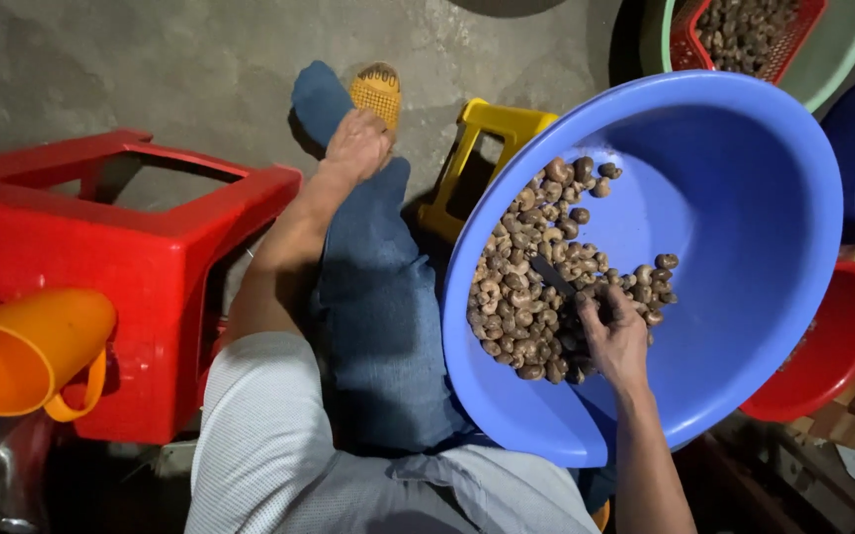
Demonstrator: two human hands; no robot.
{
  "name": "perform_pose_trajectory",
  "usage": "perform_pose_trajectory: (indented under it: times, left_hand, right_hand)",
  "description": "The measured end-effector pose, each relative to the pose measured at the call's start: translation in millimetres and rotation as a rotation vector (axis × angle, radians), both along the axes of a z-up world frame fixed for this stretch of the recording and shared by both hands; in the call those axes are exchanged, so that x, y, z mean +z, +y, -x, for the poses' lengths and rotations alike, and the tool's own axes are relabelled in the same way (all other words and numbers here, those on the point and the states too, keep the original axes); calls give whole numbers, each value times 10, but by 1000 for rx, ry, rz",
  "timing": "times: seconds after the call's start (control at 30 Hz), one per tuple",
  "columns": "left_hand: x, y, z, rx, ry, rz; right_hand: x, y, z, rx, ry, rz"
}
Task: A person uses a small hand-held blade to manually peel the outer skin from cashew nuts in a processing area.
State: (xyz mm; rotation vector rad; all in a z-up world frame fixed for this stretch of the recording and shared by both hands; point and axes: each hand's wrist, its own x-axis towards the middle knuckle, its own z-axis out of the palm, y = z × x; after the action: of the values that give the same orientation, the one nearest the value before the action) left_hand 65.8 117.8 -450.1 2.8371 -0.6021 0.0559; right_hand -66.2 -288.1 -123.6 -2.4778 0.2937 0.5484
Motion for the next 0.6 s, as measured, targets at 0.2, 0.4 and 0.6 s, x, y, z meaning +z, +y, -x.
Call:
perform_pose_trajectory:
  times: [0.2,0.4,0.6]
  left_hand:
    - [-10,66,-111,57,125,-218]
    - [31,-59,-108,-41,393,-464]
    - [-290,-97,-94,-22,78,-163]
  right_hand:
    - [-13,23,-40,-6,-14,-31]
    - [-18,49,-33,-21,3,6]
    - [-7,67,-58,6,-8,34]
